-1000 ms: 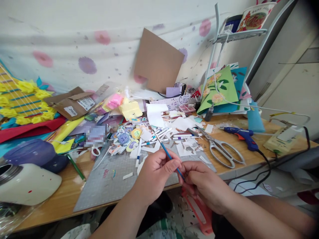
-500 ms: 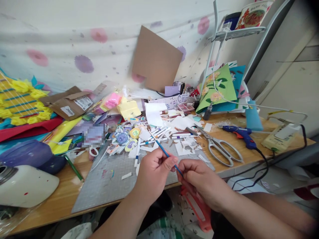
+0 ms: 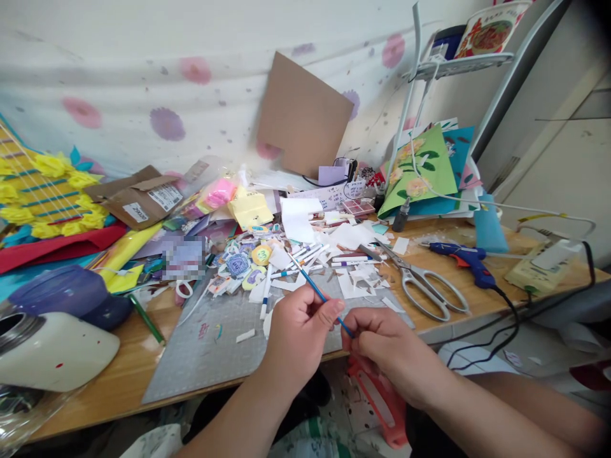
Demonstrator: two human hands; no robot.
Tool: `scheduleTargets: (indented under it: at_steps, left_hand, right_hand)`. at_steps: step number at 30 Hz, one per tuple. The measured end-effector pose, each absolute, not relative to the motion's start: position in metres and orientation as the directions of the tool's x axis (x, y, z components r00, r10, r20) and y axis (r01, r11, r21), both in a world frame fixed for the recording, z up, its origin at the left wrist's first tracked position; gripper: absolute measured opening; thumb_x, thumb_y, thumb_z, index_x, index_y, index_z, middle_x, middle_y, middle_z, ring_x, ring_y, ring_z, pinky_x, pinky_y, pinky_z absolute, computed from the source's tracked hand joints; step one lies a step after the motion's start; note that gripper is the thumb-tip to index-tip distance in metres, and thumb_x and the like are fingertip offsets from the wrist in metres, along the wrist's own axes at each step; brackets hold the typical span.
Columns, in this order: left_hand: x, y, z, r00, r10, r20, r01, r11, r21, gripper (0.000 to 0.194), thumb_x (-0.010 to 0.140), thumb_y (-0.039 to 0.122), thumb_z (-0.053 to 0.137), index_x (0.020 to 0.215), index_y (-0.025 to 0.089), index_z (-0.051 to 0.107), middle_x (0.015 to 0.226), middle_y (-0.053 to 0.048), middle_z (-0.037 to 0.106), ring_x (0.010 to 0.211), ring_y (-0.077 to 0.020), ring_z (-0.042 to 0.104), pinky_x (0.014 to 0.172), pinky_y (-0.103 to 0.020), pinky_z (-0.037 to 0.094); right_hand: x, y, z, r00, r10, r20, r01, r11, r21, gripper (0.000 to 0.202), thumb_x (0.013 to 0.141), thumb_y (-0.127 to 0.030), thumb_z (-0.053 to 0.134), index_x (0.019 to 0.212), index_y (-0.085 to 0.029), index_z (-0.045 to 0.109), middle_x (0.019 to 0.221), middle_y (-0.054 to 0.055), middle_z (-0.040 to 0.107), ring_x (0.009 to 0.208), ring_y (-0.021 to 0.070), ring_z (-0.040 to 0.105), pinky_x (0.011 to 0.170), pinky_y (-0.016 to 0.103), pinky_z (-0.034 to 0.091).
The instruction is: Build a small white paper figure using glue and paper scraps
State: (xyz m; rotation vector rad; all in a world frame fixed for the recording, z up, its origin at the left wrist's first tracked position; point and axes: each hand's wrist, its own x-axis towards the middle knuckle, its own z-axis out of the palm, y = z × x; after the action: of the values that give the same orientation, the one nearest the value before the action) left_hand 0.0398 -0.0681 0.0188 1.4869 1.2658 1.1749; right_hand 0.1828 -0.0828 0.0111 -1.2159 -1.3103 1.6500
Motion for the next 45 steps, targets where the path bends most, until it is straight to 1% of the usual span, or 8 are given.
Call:
scheduleTargets:
  at_steps: [4, 9, 13, 18, 26, 33, 40, 45]
  left_hand:
    - [0.0403, -0.0682, 0.0202, 0.031, 0.992, 0.119, 0.203, -0.123, 0.972, 0.023, 0.076, 0.036, 0.062, 0.063, 0.017, 0.058, 0.056, 0.002, 0.060, 0.054, -0.0131, 0.055, 0.052, -0.022, 0.043]
    - [0.0387, -0.0676, 0.0196, 0.007, 0.994, 0.108, 0.197, -0.107, 0.974, 0.025, 0.076, 0.037, 0.063, 0.062, 0.017, 0.057, 0.054, 0.003, 0.058, 0.053, -0.0121, 0.054, 0.051, -0.021, 0.041]
    - [0.0388, -0.0676, 0.0176, 0.010, 0.993, 0.115, 0.237, -0.114, 0.965, 0.027, 0.076, 0.040, 0.062, 0.062, 0.017, 0.056, 0.054, 0.003, 0.056, 0.052, -0.0122, 0.052, 0.051, -0.022, 0.040]
    - [0.0405, -0.0692, 0.0174, -0.030, 0.990, 0.137, 0.312, -0.121, 0.942, 0.031, 0.075, 0.044, 0.060, 0.059, 0.017, 0.054, 0.053, 0.002, 0.055, 0.051, -0.0129, 0.050, 0.049, -0.023, 0.037]
    - [0.0392, -0.0687, 0.0184, -0.025, 0.988, 0.150, 0.311, -0.135, 0.941, 0.032, 0.076, 0.043, 0.059, 0.058, 0.018, 0.052, 0.052, 0.002, 0.053, 0.050, -0.0124, 0.048, 0.049, -0.023, 0.036]
    - [0.0417, -0.0675, 0.0170, -0.064, 0.982, 0.179, 0.360, -0.144, 0.922, 0.034, 0.075, 0.043, 0.060, 0.055, 0.019, 0.047, 0.050, 0.004, 0.046, 0.049, -0.0113, 0.042, 0.049, -0.023, 0.033]
    - [0.0393, -0.0672, 0.0173, -0.082, 0.984, 0.160, 0.354, -0.121, 0.928, 0.034, 0.076, 0.044, 0.059, 0.055, 0.019, 0.048, 0.050, 0.004, 0.048, 0.049, -0.0118, 0.044, 0.049, -0.024, 0.033]
    - [0.0399, -0.0681, 0.0171, -0.076, 0.985, 0.154, 0.348, -0.118, 0.930, 0.035, 0.075, 0.044, 0.060, 0.054, 0.019, 0.048, 0.049, 0.003, 0.050, 0.049, -0.0121, 0.046, 0.048, -0.023, 0.033]
  right_hand:
    - [0.1839, -0.0823, 0.0103, -0.350, 0.882, -0.316, 0.000, -0.337, -0.941, 0.016, 0.053, -0.017, 0.043, 0.059, -0.017, 0.058, 0.038, -0.006, 0.050, 0.032, 0.0052, 0.033, 0.034, 0.018, 0.020]
    - [0.1871, -0.0802, 0.0091, -0.430, 0.854, -0.292, -0.079, -0.357, -0.931, 0.023, 0.054, -0.015, 0.045, 0.067, -0.015, 0.063, 0.043, -0.004, 0.057, 0.034, 0.0050, 0.039, 0.035, 0.016, 0.026]
    - [0.1849, -0.0799, 0.0109, -0.391, 0.865, -0.314, 0.000, -0.341, -0.940, 0.015, 0.060, -0.020, 0.045, 0.064, -0.016, 0.060, 0.042, -0.005, 0.054, 0.033, 0.0051, 0.037, 0.034, 0.016, 0.025]
    - [0.1807, -0.0815, 0.0112, -0.347, 0.887, -0.305, 0.068, -0.301, -0.951, 0.018, 0.054, -0.021, 0.039, 0.060, -0.018, 0.056, 0.039, -0.006, 0.048, 0.035, 0.0069, 0.038, 0.036, 0.017, 0.026]
    - [0.1836, -0.0800, 0.0070, -0.407, 0.865, -0.295, -0.062, -0.348, -0.935, 0.018, 0.060, -0.018, 0.044, 0.067, -0.016, 0.061, 0.042, -0.004, 0.054, 0.034, 0.0058, 0.039, 0.036, 0.017, 0.026]
    - [0.1792, -0.0803, 0.0133, -0.345, 0.886, -0.311, 0.033, -0.319, -0.947, 0.016, 0.056, -0.021, 0.042, 0.060, -0.017, 0.057, 0.038, -0.006, 0.049, 0.031, 0.0050, 0.035, 0.033, 0.016, 0.023]
    - [0.1842, -0.0824, 0.0095, -0.442, 0.849, -0.289, -0.090, -0.362, -0.928, 0.024, 0.058, -0.019, 0.045, 0.074, -0.015, 0.063, 0.049, -0.003, 0.061, 0.035, 0.0059, 0.045, 0.037, 0.016, 0.031]
    - [0.1814, -0.0824, 0.0101, -0.400, 0.857, -0.326, -0.056, -0.377, -0.924, 0.018, 0.063, -0.022, 0.046, 0.068, -0.015, 0.061, 0.044, -0.003, 0.058, 0.032, 0.0053, 0.042, 0.033, 0.016, 0.026]
